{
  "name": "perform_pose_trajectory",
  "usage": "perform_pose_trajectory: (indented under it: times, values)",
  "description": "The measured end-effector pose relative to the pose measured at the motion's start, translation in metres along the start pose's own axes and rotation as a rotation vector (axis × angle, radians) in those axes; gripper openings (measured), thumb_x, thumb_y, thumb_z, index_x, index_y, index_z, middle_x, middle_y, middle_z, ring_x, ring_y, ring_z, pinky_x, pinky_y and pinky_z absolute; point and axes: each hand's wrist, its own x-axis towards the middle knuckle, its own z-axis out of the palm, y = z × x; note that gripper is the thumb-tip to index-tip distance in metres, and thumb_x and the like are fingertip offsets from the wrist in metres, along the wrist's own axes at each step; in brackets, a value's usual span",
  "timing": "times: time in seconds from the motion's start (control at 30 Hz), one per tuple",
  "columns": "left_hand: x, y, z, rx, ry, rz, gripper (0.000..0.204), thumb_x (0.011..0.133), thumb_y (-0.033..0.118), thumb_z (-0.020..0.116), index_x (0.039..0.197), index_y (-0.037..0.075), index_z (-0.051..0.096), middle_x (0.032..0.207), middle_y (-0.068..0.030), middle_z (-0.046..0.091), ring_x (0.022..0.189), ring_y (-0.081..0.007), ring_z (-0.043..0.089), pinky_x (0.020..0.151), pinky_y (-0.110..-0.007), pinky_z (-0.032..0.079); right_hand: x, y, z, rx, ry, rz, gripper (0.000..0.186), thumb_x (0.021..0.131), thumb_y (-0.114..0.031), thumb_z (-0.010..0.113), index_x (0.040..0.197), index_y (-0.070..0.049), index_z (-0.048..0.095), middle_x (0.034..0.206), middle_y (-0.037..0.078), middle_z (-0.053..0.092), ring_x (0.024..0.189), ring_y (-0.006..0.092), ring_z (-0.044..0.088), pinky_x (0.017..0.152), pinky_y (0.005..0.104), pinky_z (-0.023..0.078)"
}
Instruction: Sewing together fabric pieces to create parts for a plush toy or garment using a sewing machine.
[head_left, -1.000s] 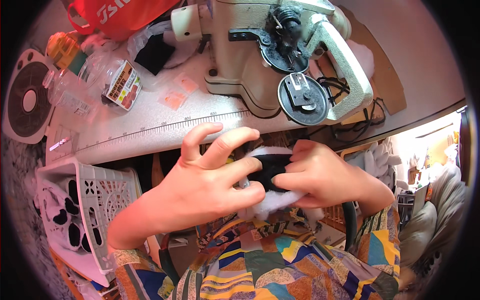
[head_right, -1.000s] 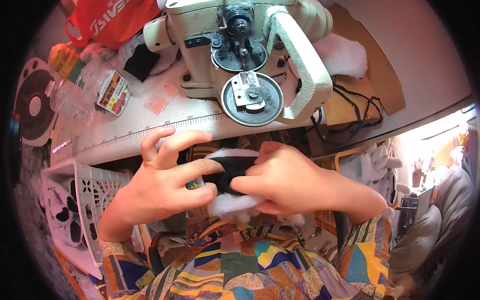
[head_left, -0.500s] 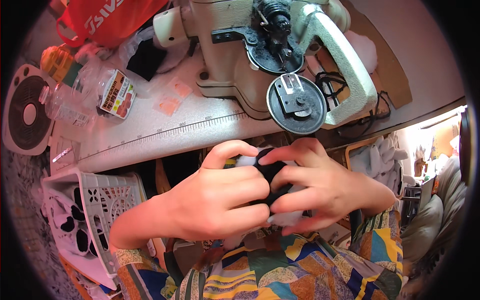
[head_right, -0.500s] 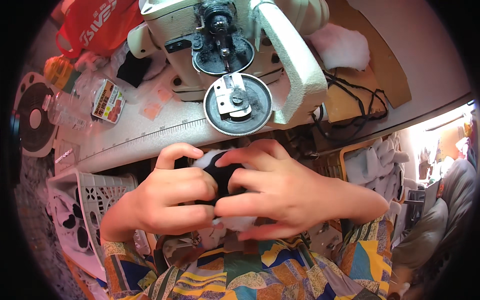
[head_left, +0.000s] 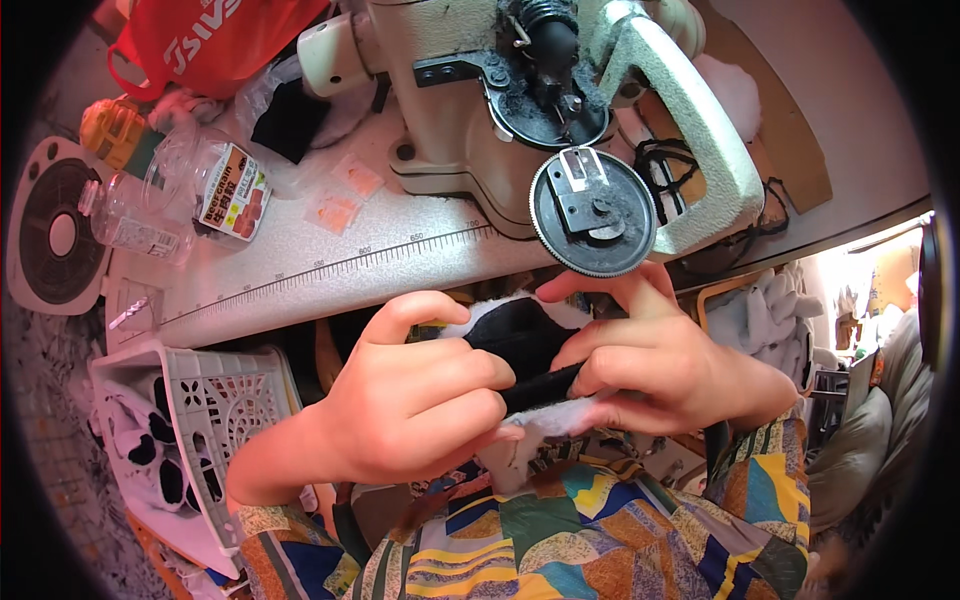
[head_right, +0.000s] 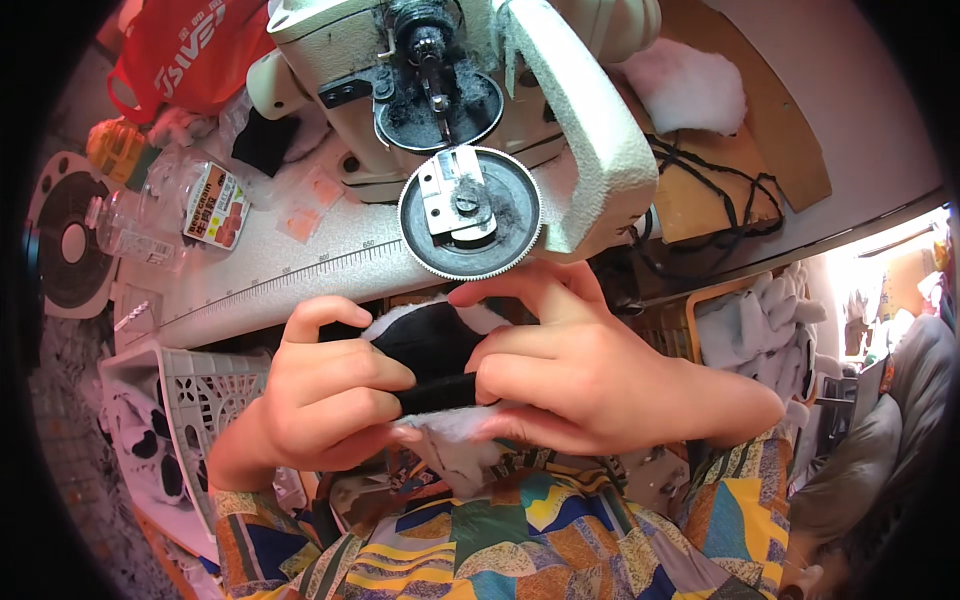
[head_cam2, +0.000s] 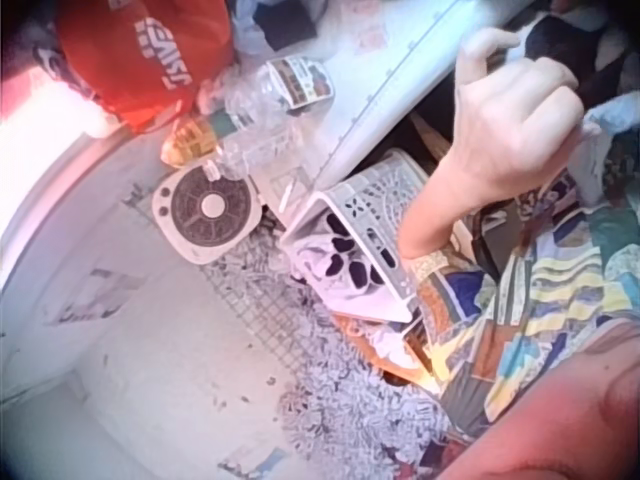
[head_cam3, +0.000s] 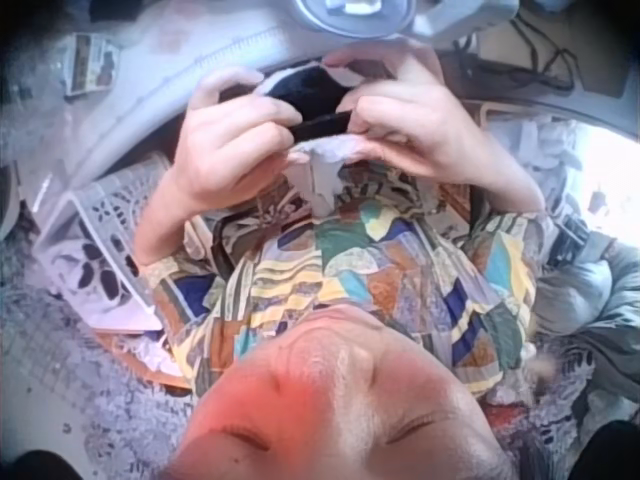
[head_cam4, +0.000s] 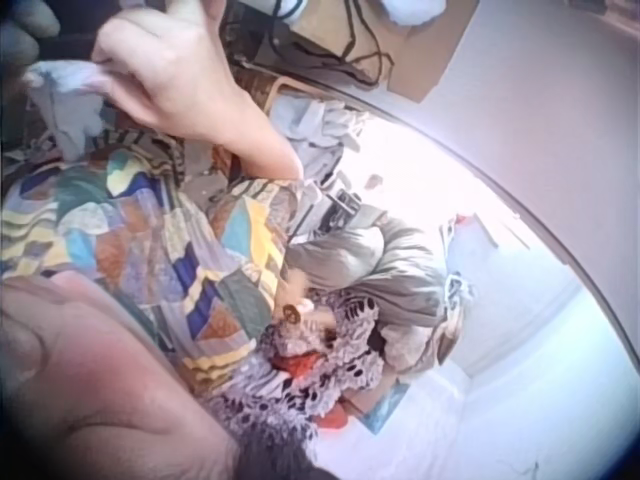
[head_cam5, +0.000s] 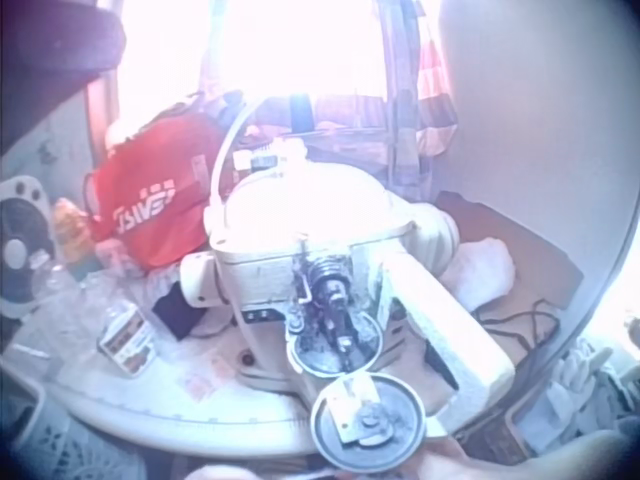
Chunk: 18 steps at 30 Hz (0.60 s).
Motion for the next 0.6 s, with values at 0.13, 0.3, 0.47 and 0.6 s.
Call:
perform_pose_trajectory:
  times: [0.13,0.3,0.47,0.6]
  values:
    - [-0.003,0.001,0.003,0.074,0.048,0.024,0.026,0.068,0.02,0.074,0.067,0.008,0.051,0.082,-0.0042,0.064,0.06,-0.0145,0.057,0.082,-0.037,0.048,0.003,-0.003,0.001,0.023,-0.014,0.01,0.021,0.081,-0.026,0.074,0.085,-0.011,0.059,0.095,0.001,0.063,0.119,0.0302,0.05,0.097,0.0465,0.03]
    - [-0.008,0.002,0.007,0.157,0.108,0.091,0.022,0.063,0.016,0.07,0.065,0.008,0.05,0.082,-0.0045,0.066,0.056,-0.0126,0.055,0.078,-0.035,0.05,-0.003,0.002,0.012,-0.037,0.081,0.054,0.019,0.078,-0.02,0.074,0.084,-0.01,0.059,0.095,0.003,0.066,0.117,0.0289,0.051,0.095,0.0449,0.031]
    - [-0.007,0.009,0.007,0.223,0.146,0.108,0.016,0.062,0.016,0.062,0.065,0.008,0.049,0.081,-0.0074,0.066,0.056,-0.0134,0.055,0.075,-0.033,0.05,-0.007,0.001,0.02,-0.198,0.198,-0.053,0.02,0.073,-0.013,0.074,0.08,-0.008,0.055,0.091,0.005,0.068,0.102,0.0271,0.06,0.086,0.0431,0.033]
    - [-0.005,0.009,0.009,0.249,0.167,0.138,0.019,0.062,0.018,0.061,0.066,0.008,0.045,0.08,-0.0095,0.066,0.057,-0.0141,0.057,0.067,-0.03,0.045,-0.008,0.002,0.018,-0.301,0.246,-0.15,0.022,0.071,-0.012,0.074,0.077,-0.008,0.053,0.09,0.004,0.068,0.096,0.0259,0.062,0.078,0.0419,0.033]
